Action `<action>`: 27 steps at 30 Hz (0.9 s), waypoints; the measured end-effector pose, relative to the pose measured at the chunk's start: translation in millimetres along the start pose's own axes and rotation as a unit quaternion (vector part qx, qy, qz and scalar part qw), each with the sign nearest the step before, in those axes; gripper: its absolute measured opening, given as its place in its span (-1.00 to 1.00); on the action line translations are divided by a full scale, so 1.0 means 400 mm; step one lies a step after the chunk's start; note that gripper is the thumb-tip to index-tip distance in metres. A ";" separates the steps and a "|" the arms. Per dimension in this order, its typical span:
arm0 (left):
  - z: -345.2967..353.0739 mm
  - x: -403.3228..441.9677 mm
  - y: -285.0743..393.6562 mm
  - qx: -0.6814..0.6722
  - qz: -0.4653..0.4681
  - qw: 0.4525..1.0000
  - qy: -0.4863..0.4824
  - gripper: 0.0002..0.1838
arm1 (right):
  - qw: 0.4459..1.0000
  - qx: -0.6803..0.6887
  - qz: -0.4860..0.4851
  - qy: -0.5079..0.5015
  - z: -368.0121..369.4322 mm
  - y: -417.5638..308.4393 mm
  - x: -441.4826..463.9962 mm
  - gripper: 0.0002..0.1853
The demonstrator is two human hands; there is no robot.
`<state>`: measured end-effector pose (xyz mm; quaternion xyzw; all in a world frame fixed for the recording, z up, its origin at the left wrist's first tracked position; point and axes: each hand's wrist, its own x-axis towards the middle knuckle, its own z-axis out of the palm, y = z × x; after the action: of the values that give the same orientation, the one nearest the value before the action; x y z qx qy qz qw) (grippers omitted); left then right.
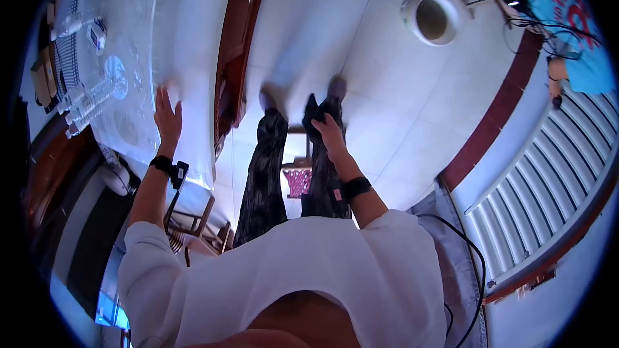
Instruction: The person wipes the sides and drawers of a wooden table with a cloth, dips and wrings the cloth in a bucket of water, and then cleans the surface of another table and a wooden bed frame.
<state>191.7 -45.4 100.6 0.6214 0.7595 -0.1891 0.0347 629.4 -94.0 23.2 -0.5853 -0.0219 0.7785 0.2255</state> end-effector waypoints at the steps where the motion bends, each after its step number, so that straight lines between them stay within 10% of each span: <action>1: 0.023 0.005 -0.005 -0.066 0.001 0.998 -0.023 -0.25 | 0.999 -0.009 -0.025 0.021 -0.019 -0.036 -0.017 -0.73; 13: -0.072 0.008 0.103 -0.104 -0.065 0.970 -0.210 0.12 | 0.983 -0.072 -0.084 0.150 -0.035 -0.224 -0.002 -0.46; 22: -0.073 -0.001 0.109 -0.105 -0.033 0.984 -0.143 0.10 | 0.980 -0.046 -0.061 0.183 -0.198 -0.422 0.110 -0.57; 27: -0.125 0.011 0.141 -0.136 -0.063 0.975 -0.167 0.07 | 0.807 -0.412 -0.191 0.378 -0.402 -0.513 0.211 -0.57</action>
<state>253.9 -15.9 131.9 0.5211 0.7995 -0.1870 0.2328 826.4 85.1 -42.0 -0.8551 -0.3651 0.3550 0.0977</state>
